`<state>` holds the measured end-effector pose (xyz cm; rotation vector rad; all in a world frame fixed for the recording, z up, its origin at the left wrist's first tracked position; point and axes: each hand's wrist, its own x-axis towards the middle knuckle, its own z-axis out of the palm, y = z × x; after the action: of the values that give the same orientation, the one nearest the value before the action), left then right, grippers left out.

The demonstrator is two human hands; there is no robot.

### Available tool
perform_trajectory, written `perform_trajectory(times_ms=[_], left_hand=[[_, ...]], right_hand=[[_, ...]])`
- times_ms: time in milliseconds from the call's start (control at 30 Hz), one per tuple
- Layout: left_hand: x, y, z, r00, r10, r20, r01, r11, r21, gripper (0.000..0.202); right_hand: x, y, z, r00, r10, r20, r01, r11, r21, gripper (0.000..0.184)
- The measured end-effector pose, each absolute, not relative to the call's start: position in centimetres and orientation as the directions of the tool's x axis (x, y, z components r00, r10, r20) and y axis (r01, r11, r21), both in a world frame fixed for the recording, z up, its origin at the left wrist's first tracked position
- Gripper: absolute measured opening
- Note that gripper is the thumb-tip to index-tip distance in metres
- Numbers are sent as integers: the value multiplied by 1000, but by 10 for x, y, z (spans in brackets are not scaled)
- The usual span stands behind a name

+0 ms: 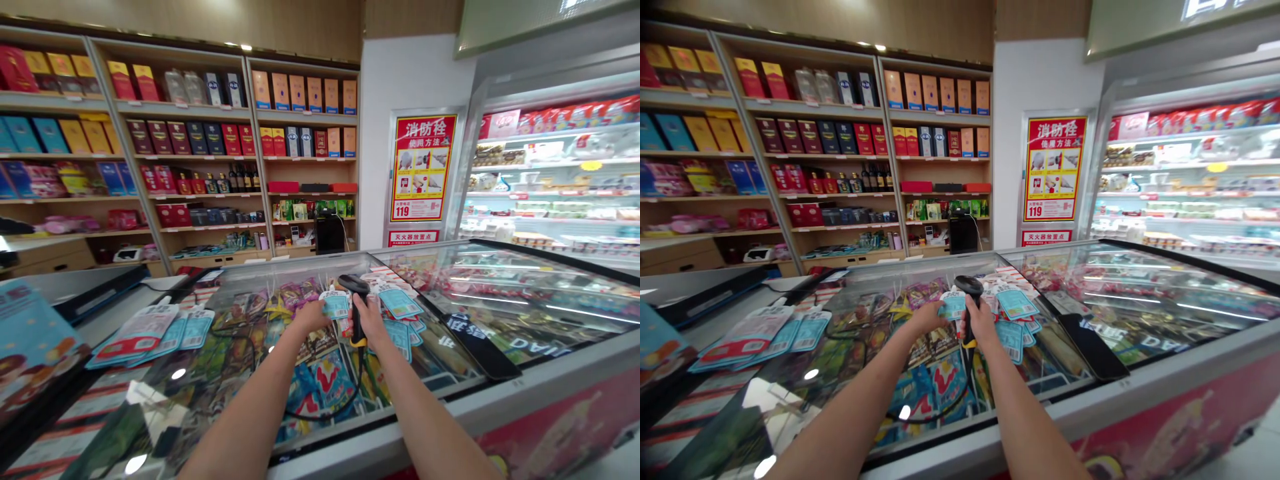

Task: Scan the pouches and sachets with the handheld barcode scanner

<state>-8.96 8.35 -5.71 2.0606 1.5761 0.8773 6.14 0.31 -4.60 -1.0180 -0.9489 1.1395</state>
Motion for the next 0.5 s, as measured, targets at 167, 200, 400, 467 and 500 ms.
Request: perform_trajectory(times_ms=[167,200,400,467,500], left_hand=[[-91,76,-54,377,901,213,869,-424,256,34],[-89,75,-55,387,898,208,879,-427,212,31],[-80,72,-59,295,917,268,936,-333,112,26],[-81,73,-59,228,921,315,944,-288,159,29],[-82,75,-60,188,919,347,941,-269,202,29]], right_hand=[[61,3,-49,165,983,76,-267,119,-956,41],[61,3,-49,167,983,75,-268,119,-956,42],[62,2,-50,197,978,68,-263,120,-957,44],[62,2,-50,204,977,67,-266,121,-956,45],[62,2,-50,205,976,69,-268,124,-956,44]])
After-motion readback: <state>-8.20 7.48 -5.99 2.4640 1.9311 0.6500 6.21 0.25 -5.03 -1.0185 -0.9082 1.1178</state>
